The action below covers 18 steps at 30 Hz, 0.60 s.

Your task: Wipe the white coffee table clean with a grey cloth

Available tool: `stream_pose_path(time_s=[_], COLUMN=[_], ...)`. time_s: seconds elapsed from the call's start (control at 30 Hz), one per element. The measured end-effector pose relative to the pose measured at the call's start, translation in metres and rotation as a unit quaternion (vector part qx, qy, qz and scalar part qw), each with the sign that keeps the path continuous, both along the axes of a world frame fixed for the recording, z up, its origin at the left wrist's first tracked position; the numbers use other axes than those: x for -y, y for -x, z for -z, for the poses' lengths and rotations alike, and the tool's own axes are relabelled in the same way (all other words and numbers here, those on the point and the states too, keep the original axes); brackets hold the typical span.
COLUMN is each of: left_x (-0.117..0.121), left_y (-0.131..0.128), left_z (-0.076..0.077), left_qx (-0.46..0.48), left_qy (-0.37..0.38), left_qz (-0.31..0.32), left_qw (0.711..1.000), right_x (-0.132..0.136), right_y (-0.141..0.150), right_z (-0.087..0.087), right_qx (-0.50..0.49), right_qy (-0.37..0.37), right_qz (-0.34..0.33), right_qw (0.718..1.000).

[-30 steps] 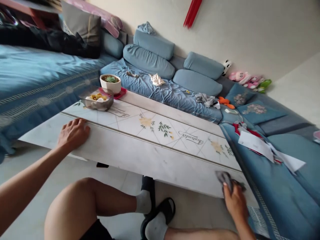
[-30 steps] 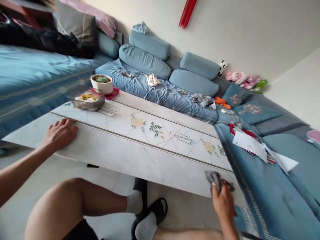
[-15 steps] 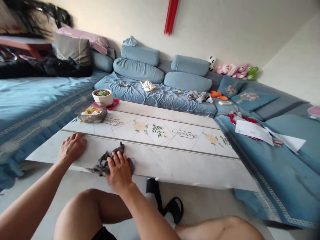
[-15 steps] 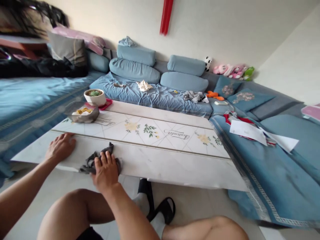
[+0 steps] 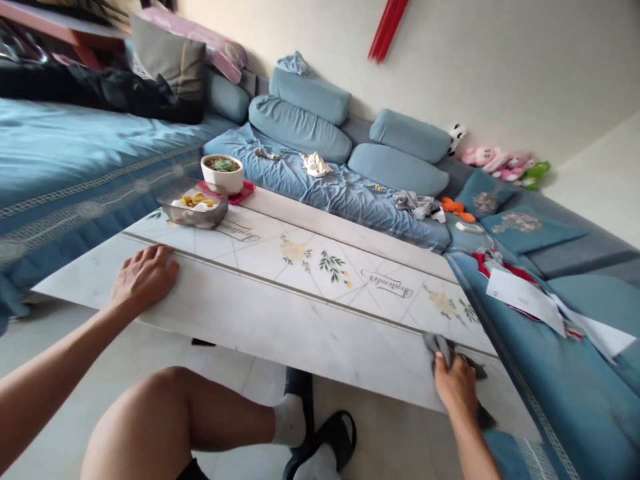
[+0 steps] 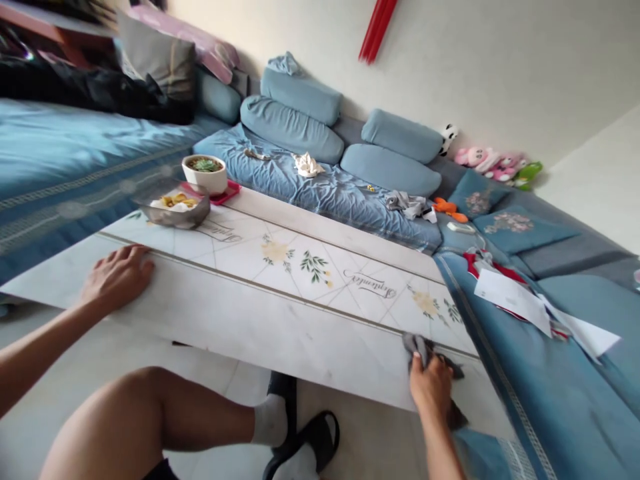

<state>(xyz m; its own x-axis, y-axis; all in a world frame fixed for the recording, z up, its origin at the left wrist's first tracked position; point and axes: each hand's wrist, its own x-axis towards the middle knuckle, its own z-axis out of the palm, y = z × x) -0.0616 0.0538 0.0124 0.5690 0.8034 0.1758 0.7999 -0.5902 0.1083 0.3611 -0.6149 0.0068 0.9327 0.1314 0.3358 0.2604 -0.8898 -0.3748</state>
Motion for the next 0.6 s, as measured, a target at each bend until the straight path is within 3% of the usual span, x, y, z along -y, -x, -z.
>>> stream_pose_path(time_s=[0.07, 0.13, 0.23, 0.3, 0.33, 0.4, 0.47, 0.53, 0.6], left_x=[0.000, 0.000, 0.003, 0.004, 0.005, 0.006, 0.008, 0.009, 0.009], left_y=[-0.001, -0.002, -0.002, -0.001, 0.000, 0.001, 0.002, 0.002, 0.001], left_z=[0.000, -0.002, -0.005, -0.007, -0.008, -0.009, -0.009, -0.007, -0.003], left_qx=[0.007, 0.017, 0.035, 0.046, 0.051, 0.056, 0.060, 0.064, 0.068], left_qy=[0.001, 0.008, 0.021, 0.023, 0.021, 0.021, 0.020, 0.017, 0.010], left_qz=[-0.003, -0.005, -0.012, -0.015, -0.015, -0.010, -0.005, 0.000, 0.000], left_qw=[1.000, 1.000, 0.999, 0.999, 0.998, 0.998, 0.998, 0.998, 0.998], right_x=[-0.090, -0.204, -0.364, -0.433, -0.451, -0.456, -0.423, -0.357, -0.268], right_y=[-0.010, 0.014, 0.108, 0.182, 0.211, 0.234, 0.205, 0.130, 0.032], right_z=[0.001, 0.012, 0.027, 0.028, 0.026, 0.021, 0.023, 0.036, 0.056], right_qx=[0.002, 0.004, -0.007, -0.014, -0.017, -0.019, -0.014, 0.009, 0.030], right_qy=[-0.006, -0.015, -0.012, -0.009, -0.010, -0.014, -0.027, -0.051, -0.071], right_qz=[-0.067, -0.179, -0.387, -0.504, -0.545, -0.590, -0.587, -0.539, -0.459], right_qw=[0.998, 0.984, 0.922, 0.864, 0.838, 0.807, 0.809, 0.840, 0.885])
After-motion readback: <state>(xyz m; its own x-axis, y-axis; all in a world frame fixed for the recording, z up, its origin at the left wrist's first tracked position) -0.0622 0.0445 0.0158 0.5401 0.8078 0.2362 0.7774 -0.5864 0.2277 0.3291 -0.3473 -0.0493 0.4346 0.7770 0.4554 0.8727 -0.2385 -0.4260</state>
